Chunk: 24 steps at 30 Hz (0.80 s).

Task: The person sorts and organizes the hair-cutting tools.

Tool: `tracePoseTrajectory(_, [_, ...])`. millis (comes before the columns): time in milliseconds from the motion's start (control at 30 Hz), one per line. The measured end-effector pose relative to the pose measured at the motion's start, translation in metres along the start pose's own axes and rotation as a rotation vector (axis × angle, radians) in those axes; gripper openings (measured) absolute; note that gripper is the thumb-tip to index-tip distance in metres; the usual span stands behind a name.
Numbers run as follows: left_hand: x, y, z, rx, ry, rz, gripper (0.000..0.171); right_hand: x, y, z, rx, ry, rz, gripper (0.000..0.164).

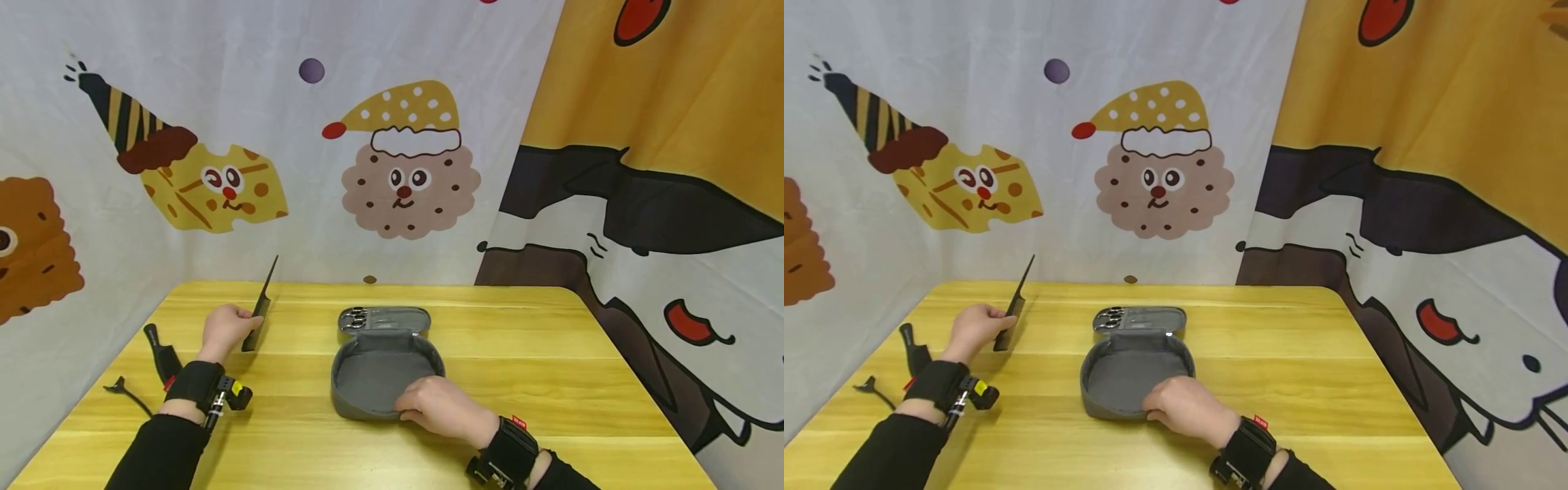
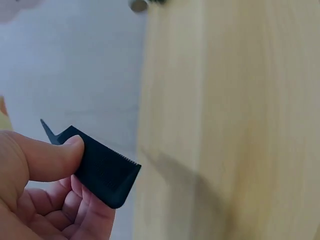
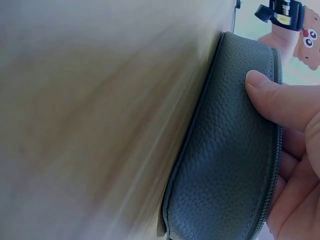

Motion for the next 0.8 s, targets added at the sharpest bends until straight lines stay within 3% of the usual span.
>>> tracePoseTrajectory(300, [-0.021, 0.012, -0.047, -0.206, 0.011, -0.005, 0.031, -0.001, 0.001, -0.001, -0.001, 0.014, 0.014, 0.008])
tracePoseTrajectory(600, [-0.044, 0.022, -0.088, -0.304, 0.072, -0.012, 0.024, 0.0, 0.001, -0.001, 0.016, 0.03, 0.023, 0.007])
tracePoseTrajectory(800, [-0.056, 0.03, -0.106, -0.352, 0.14, -0.021, 0.017, 0.0, -0.001, -0.002, 0.056, 0.063, 0.048, 0.011])
Point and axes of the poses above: each hand's wrist, its own x-axis towards the middle knuckle, its own y-axis out of the palm, z = x × y, the point moved 5 cm from there along x, towards the middle knuckle, and after that the axes turned 9 degrees about -z, right-handed, at the moved point
